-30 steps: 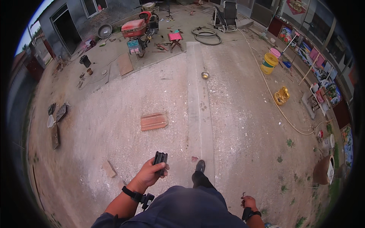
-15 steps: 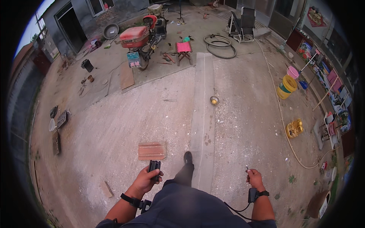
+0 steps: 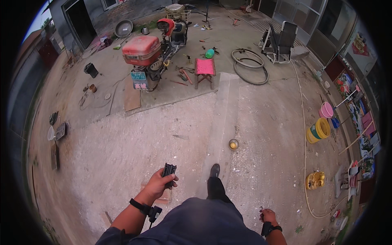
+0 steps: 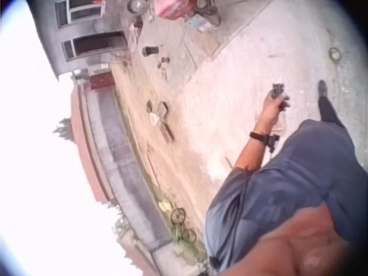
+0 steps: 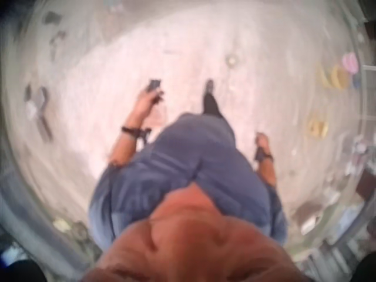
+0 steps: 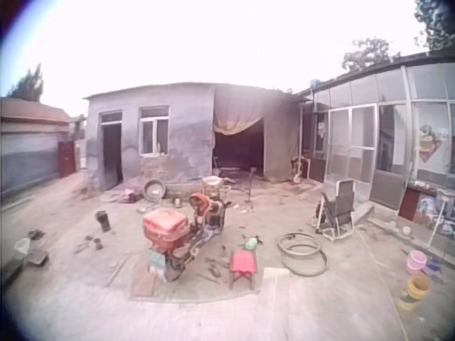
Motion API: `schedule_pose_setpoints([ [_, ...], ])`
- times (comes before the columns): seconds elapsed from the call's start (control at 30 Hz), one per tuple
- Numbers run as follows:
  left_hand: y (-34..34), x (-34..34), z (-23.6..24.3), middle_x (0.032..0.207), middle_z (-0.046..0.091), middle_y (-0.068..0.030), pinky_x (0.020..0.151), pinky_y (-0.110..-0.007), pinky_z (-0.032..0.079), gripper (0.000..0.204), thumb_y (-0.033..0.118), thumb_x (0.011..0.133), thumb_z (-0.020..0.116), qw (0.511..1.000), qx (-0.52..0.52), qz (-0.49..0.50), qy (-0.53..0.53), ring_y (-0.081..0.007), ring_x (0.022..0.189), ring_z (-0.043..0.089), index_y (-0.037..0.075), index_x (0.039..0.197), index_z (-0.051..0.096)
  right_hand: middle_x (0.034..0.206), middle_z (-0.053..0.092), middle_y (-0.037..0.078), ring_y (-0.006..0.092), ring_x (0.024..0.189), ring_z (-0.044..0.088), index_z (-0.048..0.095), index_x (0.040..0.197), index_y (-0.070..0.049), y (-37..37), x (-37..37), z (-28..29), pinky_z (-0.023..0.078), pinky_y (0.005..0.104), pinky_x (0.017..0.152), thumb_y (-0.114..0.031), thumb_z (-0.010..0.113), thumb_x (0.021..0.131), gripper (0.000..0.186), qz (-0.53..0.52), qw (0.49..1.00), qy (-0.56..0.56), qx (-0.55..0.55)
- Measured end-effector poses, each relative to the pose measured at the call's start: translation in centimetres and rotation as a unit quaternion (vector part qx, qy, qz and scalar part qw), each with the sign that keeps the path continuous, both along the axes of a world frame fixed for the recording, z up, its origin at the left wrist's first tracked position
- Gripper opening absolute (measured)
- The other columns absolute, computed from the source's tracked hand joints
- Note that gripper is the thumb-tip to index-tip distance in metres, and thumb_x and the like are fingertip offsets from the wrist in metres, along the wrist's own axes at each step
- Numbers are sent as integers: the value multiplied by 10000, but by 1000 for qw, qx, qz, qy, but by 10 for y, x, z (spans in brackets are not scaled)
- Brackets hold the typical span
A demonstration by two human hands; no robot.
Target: The person retrieves a multi-tool and an Allen key from a bag, walks to a scooter, and uses the Allen key to adjust the rear suspension spring. The person sits on the ground while performing the adjustment.
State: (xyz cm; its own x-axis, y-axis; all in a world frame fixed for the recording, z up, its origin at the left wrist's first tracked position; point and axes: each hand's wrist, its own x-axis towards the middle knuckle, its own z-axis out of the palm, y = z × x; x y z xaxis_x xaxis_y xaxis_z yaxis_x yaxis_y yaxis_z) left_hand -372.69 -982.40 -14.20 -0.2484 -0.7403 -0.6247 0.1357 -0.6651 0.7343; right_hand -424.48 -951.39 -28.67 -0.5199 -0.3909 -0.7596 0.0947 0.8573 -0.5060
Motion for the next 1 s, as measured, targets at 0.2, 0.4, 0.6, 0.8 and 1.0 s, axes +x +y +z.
schedule_pose_setpoints([
  [0.2,-112,-13,-2,1005,704,-135,630,-310,538,297,156,969,677,994,9,102,-29,-215,783,708,30,1198,536,716,636,50,168,516,620,706,967,-40,-275,-58,6,441,295,444,-252,586,1002,246,65,997,-12,-37],
  [0.4,-215,-20,1,1009,705,-145,624,-315,534,303,166,978,659,984,31,171,-48,-228,784,713,21,1209,527,740,653,64,159,562,640,714,1013,-15,-522,-73,13,473,294,495,-276,605,997,283,184,977,-34,-105],
  [0.6,-357,-13,-29,1027,708,-145,640,-315,532,319,192,994,643,981,47,181,-43,-228,808,714,19,1235,528,764,665,66,161,574,654,717,1030,-14,-689,-58,3,486,290,503,-278,606,1002,288,213,971,-30,-106],
  [0.8,-521,-7,-34,1046,708,-133,667,-319,533,329,211,1002,633,986,36,159,-33,-217,834,712,28,1255,530,799,687,86,179,585,672,719,1047,-17,-777,-58,-2,501,303,500,-279,607,1004,288,207,978,-31,-20],
  [1.0,-640,5,-31,1081,711,-140,711,-321,542,321,214,1004,635,985,28,160,-63,-216,873,716,27,1251,551,807,689,96,191,602,688,718,1051,-16,-901,-66,-4,503,311,498,-278,609,1004,287,220,974,-53,28],
])
